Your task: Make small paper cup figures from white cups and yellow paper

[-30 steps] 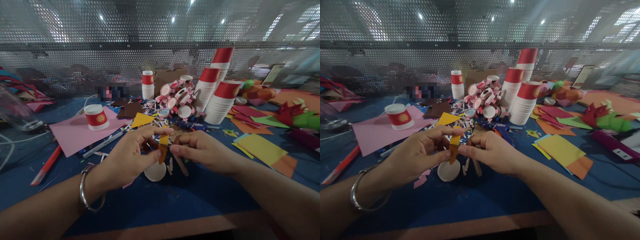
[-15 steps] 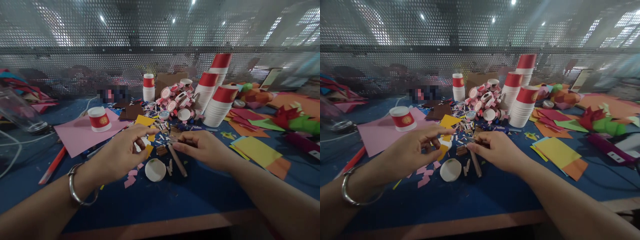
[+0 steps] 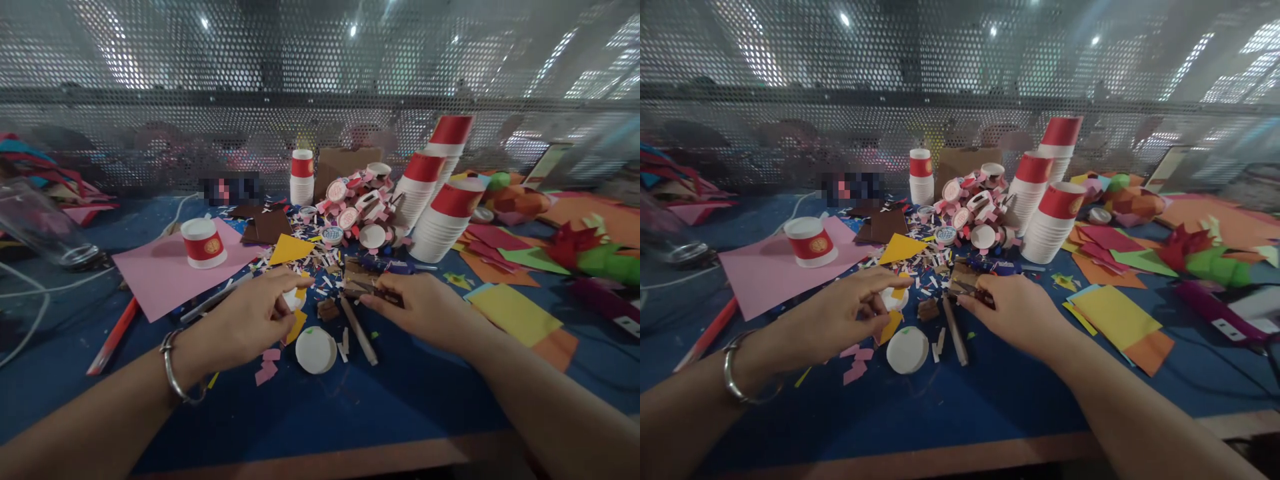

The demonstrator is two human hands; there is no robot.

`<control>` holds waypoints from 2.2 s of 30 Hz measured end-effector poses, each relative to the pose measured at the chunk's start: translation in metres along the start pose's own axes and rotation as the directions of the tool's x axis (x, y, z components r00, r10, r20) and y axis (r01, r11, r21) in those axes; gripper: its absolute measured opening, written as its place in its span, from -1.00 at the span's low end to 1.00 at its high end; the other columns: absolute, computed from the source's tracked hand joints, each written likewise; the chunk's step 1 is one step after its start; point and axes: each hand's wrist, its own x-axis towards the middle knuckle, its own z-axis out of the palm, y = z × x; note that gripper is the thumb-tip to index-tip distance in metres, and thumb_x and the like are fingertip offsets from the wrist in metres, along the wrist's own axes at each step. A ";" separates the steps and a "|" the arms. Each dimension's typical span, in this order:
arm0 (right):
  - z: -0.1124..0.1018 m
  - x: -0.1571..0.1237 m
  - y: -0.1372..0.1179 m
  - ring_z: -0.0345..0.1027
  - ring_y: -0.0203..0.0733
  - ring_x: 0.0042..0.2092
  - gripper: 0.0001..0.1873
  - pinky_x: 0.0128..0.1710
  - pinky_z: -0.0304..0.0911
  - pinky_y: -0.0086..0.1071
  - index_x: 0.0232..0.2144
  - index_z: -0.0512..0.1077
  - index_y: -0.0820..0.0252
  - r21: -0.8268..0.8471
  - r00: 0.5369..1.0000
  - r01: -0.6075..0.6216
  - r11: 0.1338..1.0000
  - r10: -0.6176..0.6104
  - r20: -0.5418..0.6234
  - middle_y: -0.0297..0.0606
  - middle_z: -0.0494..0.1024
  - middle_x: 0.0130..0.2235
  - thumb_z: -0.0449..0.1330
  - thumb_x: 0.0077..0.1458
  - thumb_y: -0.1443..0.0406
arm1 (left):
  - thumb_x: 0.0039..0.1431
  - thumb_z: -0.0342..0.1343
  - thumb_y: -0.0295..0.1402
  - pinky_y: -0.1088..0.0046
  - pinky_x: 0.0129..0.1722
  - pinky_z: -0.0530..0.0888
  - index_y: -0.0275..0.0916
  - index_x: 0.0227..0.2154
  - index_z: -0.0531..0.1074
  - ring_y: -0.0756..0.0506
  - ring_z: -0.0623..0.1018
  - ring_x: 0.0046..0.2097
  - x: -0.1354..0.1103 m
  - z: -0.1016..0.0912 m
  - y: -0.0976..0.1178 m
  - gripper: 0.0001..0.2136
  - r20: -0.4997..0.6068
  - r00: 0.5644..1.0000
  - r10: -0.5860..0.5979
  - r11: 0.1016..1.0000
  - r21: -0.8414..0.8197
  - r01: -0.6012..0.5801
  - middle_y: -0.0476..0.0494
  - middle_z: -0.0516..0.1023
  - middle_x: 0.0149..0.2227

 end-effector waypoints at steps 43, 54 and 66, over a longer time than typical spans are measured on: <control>0.009 -0.050 0.069 0.50 -0.05 -0.36 -0.66 -0.33 0.38 -0.18 -0.07 0.41 0.15 -0.107 0.945 0.034 0.994 -0.067 -0.321 -0.10 0.57 -0.18 0.08 0.34 0.04 | 0.23 0.26 -0.27 0.49 -0.40 0.48 -0.06 -0.19 0.66 -0.05 0.61 -0.32 0.004 -0.026 0.001 -0.86 -0.337 0.934 0.119 0.982 -0.097 -0.160 -0.03 0.70 -0.28; -0.006 -0.020 0.075 0.51 -0.05 -0.30 -0.63 -0.25 0.43 -0.15 0.01 0.43 0.18 -0.068 0.977 0.093 0.993 -0.104 -0.187 -0.13 0.58 -0.14 0.26 0.24 0.12 | 0.23 0.26 -0.35 0.51 -0.38 0.52 -0.24 0.01 0.45 -0.04 0.64 -0.31 0.011 -0.007 -0.013 -0.70 -0.339 0.938 -0.072 0.875 -0.473 -0.103 -0.05 0.64 -0.34; -0.021 -0.003 0.060 0.47 -0.08 -0.26 -0.82 -0.22 0.39 -0.21 -0.05 0.44 0.11 -0.067 0.962 0.249 0.966 -0.255 -0.102 -0.07 0.58 -0.19 0.18 0.31 0.25 | 0.16 0.26 -0.39 0.37 -0.23 0.60 -0.22 -0.05 0.47 -0.07 0.67 -0.26 0.013 -0.008 -0.033 -0.71 -0.273 0.956 -0.109 0.797 -0.599 -0.080 -0.13 0.65 -0.23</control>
